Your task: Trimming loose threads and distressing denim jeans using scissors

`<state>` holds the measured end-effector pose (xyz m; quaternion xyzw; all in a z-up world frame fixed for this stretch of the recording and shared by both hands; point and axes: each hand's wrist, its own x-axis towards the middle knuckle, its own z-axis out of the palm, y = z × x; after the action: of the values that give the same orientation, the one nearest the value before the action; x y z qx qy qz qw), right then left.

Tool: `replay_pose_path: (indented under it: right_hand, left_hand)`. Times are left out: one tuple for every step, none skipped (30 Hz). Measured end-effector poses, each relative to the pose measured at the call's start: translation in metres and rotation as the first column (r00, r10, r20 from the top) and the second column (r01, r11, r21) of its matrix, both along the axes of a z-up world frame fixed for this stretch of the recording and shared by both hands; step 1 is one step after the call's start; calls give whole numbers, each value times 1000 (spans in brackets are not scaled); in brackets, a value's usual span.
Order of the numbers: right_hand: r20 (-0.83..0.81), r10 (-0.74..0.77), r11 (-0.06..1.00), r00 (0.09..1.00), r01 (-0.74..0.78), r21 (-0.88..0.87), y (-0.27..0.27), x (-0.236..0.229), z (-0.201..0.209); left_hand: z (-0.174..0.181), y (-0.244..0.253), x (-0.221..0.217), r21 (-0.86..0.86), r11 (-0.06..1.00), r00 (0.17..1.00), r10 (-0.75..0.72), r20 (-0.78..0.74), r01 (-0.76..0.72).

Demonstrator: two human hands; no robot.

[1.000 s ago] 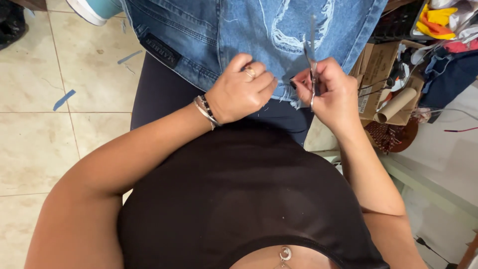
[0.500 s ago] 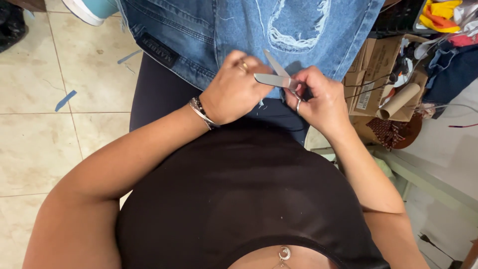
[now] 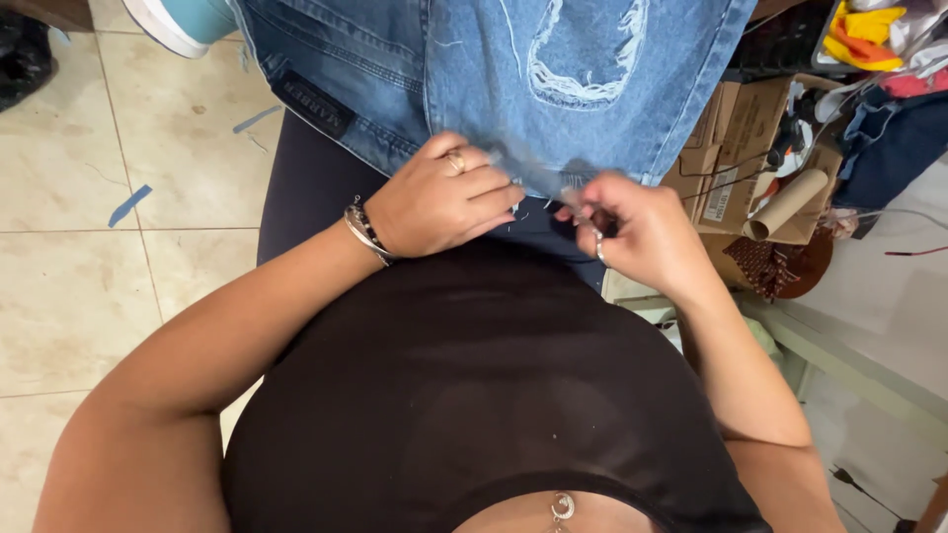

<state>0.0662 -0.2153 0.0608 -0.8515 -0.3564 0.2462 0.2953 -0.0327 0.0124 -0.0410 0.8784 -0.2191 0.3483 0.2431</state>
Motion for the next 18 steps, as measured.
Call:
replay_pose_path:
  right_hand:
    - [-2, -22, 999, 1000, 22, 50, -5, 0, -1]
    - [-4, -21, 999, 1000, 21, 46, -6, 3, -5]
    - [61, -68, 995, 996, 64, 71, -8, 6, -8]
    - [125, -116, 990, 985, 104, 99, -10, 9, -12]
    - [132, -116, 989, 984, 103, 103, -8, 6, -10]
    - [116, -68, 998, 991, 67, 13, -7, 3, -8]
    - [93, -19, 996, 995, 27, -79, -6, 0, -6]
    - [97, -18, 997, 995, 26, -78, -8, 1, -6]
    - [53, -50, 998, 997, 51, -24, -12, 0, -6]
    - [7, -80, 996, 997, 80, 30, -17, -1, -6]
    - [2, -86, 996, 996, 86, 23, -22, 3, -13]
    - [20, -128, 990, 992, 126, 61, -29, 7, -20]
    - [45, -166, 981, 985, 160, 109, -33, 14, -27]
    - [47, -168, 980, 985, 162, 113, -30, 9, -22]
    - [35, -119, 991, 992, 116, 61, -26, 4, -18]
    - [21, -70, 998, 997, 70, 9, -22, 0, -13]
    - [21, -73, 997, 997, 73, 10, -24, 0, -5]
    - [-49, -32, 998, 998, 34, 50, -27, 0, 2]
  left_hand:
    - [7, -1, -2, -24, 1000, 1000, -13, 0, 13]
    - [7, -5, 5, -27, 1000, 1000, -12, -2, 12]
    - [7, -9, 11, -14, 1000, 1000, 3, 31, -2]
    - [7, -13, 17, -1, 1000, 998, 17, 64, -17]
    - [2, -18, 20, 3, 1000, 997, 17, 71, -17]
    - [-3, -23, 24, 29, 998, 995, 44, 91, -47]
    - [-9, -28, 27, 51, 996, 992, 72, 107, -78]
    - [-10, -27, 30, 52, 995, 991, 73, 111, -80]
    - [-12, -29, 29, 50, 998, 996, 23, 83, -27]
    - [-15, -31, 30, 46, 999, 998, -28, 55, 25]
    - [-21, -31, 25, 40, 999, 998, -34, 50, 32]
    - [-25, -32, 20, 16, 996, 996, -89, 12, 89]
    - [-29, -30, 18, 0, 990, 990, -141, -16, 141]
    - [-18, -23, 14, 3, 990, 990, -143, -14, 143]
    - [-7, -16, 10, -13, 988, 986, -157, -54, 157]
    - [5, -8, 7, -30, 985, 981, -172, -94, 170]
    - [7, -4, 3, -28, 985, 980, -175, -95, 173]
    - [9, 0, -1, -10, 993, 987, -121, -109, 121]
